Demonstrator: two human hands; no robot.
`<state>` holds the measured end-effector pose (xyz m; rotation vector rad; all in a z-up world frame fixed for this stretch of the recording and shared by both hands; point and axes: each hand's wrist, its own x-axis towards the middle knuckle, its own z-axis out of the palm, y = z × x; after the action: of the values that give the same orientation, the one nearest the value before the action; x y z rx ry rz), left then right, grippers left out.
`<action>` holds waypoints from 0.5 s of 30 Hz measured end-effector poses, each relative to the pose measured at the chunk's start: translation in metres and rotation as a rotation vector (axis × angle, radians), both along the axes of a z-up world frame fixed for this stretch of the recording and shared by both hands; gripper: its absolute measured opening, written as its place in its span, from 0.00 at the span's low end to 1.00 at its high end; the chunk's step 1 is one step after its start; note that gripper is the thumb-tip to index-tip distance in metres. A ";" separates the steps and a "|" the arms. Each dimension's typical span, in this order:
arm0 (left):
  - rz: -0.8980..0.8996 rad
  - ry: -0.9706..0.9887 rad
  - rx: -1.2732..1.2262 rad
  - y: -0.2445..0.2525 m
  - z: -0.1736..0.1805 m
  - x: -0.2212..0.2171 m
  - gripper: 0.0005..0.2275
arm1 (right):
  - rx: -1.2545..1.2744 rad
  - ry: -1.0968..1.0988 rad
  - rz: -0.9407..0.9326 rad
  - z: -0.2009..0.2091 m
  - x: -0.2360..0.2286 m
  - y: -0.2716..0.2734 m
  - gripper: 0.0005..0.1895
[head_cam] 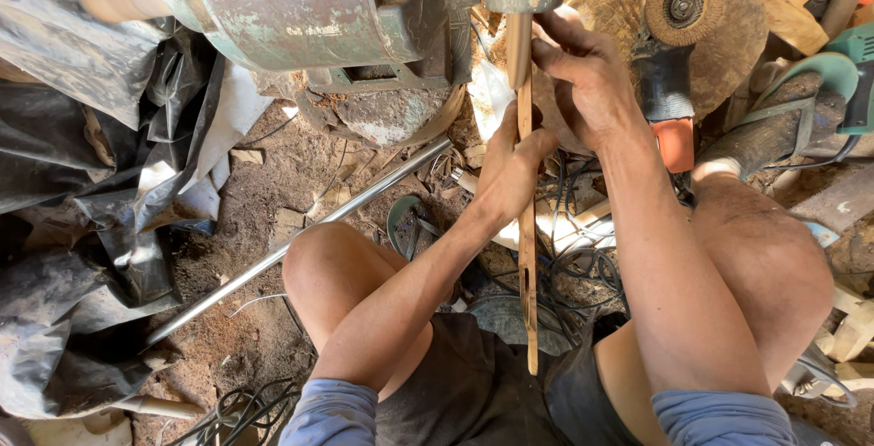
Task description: The person uses an angle grinder to smooth a curved wooden piece, then switches to a stationary grinding wheel to refine the edges and surface. The person holds the wood with both hands and rotates it to access different areas.
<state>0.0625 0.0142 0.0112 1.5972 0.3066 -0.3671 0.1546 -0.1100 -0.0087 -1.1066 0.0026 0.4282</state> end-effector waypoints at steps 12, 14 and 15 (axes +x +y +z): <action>-0.018 -0.130 0.015 -0.005 -0.003 -0.030 0.31 | -0.111 -0.193 0.066 0.008 -0.027 -0.007 0.23; -0.010 -0.155 0.009 -0.006 -0.002 -0.036 0.30 | -0.127 -0.208 0.078 0.013 -0.031 -0.007 0.24; -0.005 -0.168 0.006 -0.006 -0.001 -0.038 0.30 | -0.091 -0.200 0.082 0.015 -0.034 -0.007 0.25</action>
<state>0.0243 0.0085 0.0098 1.6236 0.1755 -0.2339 0.1205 -0.1172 0.0065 -1.2385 -0.2016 0.3926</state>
